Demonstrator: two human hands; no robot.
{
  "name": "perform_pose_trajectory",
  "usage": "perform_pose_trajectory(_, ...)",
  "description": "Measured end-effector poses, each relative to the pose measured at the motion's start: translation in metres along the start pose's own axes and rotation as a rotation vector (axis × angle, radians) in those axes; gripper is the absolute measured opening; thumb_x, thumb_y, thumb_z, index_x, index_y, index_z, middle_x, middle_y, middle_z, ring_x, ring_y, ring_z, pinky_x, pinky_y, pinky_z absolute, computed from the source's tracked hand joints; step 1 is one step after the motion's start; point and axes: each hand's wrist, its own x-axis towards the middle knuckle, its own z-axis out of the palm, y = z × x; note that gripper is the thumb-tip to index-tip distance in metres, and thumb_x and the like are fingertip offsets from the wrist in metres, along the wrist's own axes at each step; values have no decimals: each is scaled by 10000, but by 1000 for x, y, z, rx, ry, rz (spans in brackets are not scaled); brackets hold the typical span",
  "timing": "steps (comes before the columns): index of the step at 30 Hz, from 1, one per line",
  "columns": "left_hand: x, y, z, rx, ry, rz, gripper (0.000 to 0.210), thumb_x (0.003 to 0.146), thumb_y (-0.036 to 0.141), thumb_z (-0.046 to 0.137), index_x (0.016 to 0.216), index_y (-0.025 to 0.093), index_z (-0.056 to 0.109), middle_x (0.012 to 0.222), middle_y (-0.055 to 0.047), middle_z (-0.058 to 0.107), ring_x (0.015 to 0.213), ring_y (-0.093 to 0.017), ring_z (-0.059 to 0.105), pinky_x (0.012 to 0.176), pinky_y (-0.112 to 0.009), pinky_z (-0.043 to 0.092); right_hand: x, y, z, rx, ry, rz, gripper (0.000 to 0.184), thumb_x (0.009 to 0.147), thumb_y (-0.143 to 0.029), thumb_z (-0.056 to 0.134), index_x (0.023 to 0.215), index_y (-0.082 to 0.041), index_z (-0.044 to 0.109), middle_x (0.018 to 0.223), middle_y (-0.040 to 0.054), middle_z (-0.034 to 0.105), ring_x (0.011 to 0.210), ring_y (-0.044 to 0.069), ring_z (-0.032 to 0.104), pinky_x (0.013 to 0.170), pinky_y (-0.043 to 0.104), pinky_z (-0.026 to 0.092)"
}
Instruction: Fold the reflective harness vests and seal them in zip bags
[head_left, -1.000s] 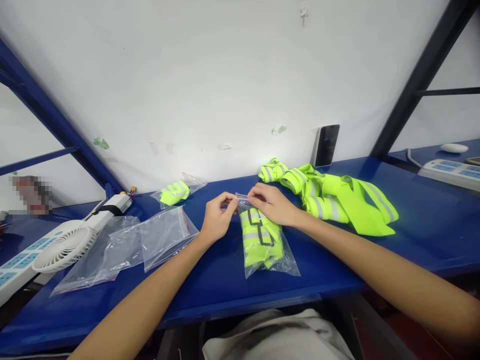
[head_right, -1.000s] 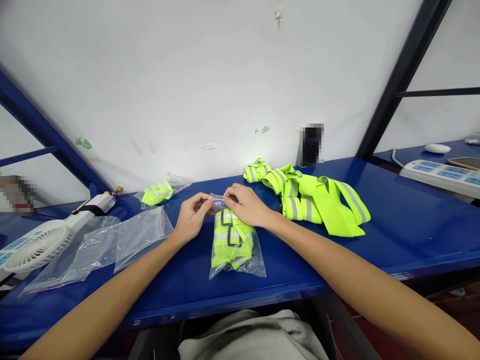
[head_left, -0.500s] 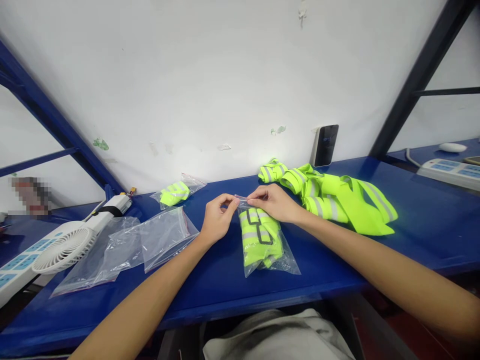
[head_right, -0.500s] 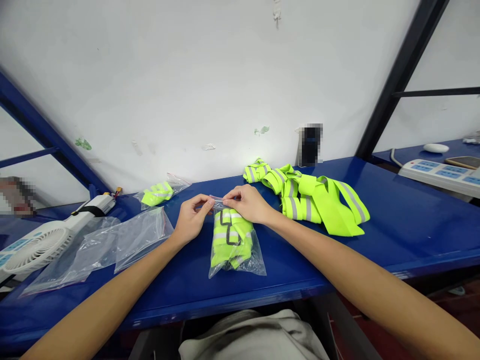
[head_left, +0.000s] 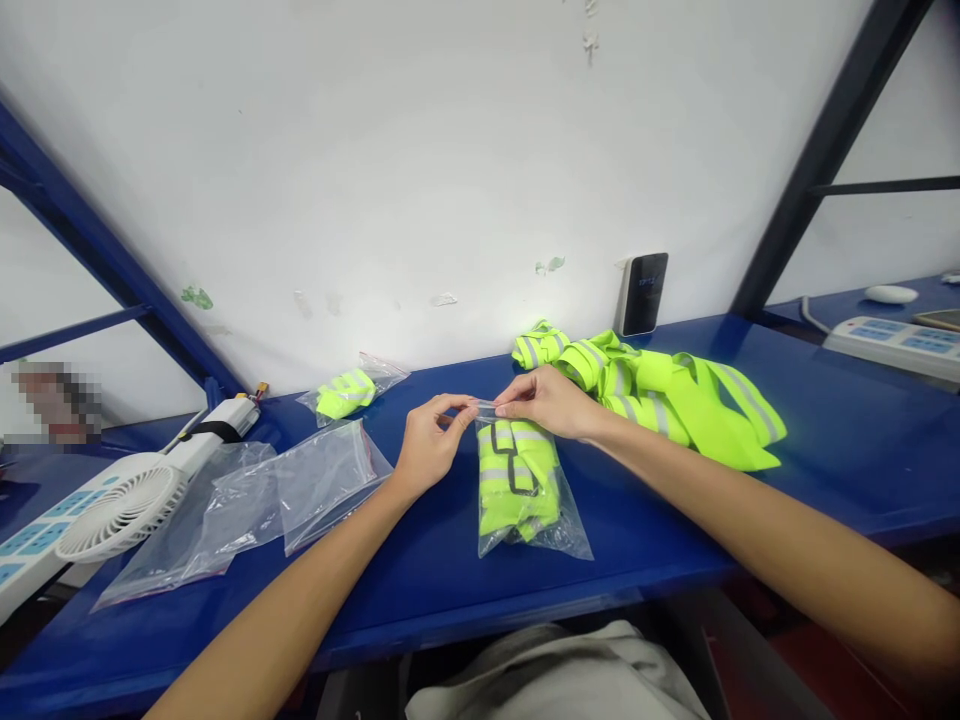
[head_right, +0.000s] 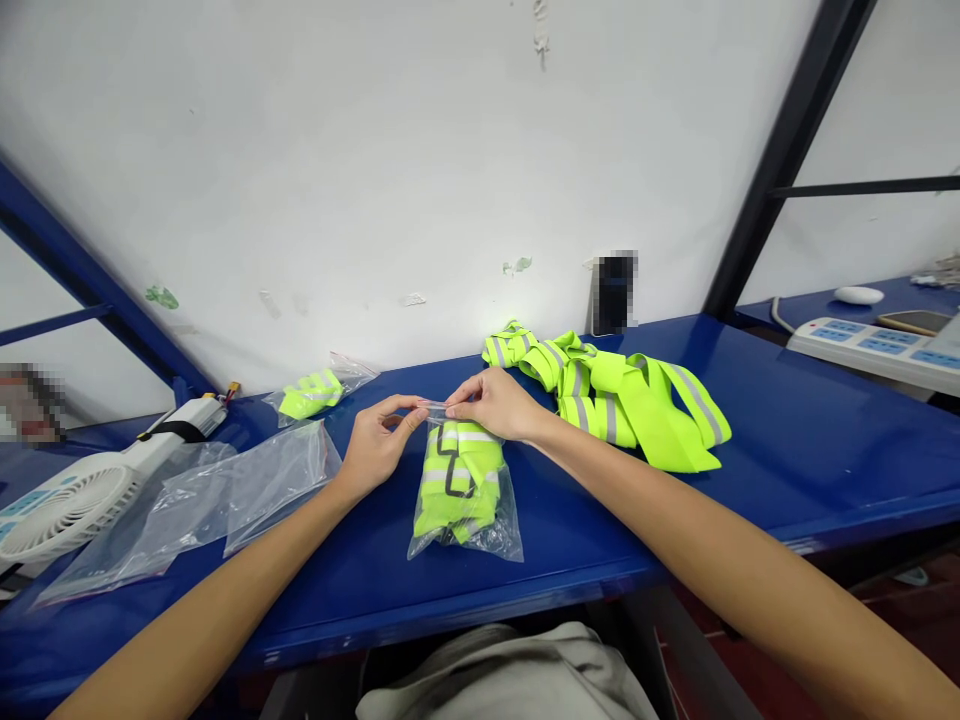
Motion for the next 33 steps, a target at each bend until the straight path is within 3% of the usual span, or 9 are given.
perform_pose_trajectory(4,0,0,1,-10,14,-10,203,869,378,690,911,198,773,939,-70,772,880,-215,697,726,-291,539,-1,-2,0,42,-6,39,74,739,-241,789,776,-182,813,792,66,776,753,205,691,679,304,542)
perform_pose_trajectory(11,1,-2,-1,11,16,-18,226,871,387,687,938,194,784,952,-73,771,849,-204,695,719,-287,535,-4,-6,-3,-87,-39,-70,195,874,-295,670,922,-190,827,961,65,795,904,238,711,763,318,535)
perform_pose_trajectory(25,4,-6,2,-128,-78,-165,315,832,464,709,900,165,783,921,-75,769,834,-205,673,730,-283,532,-2,-1,2,-233,-23,-167,227,893,-294,621,904,-163,805,844,59,773,790,204,677,700,293,480)
perform_pose_trajectory(33,3,-1,4,-146,-7,-156,274,822,425,714,865,162,779,893,-63,770,739,-174,662,689,-270,513,-2,1,5,-249,-6,-200,230,898,-315,606,885,-161,777,810,44,741,741,174,624,672,281,439)
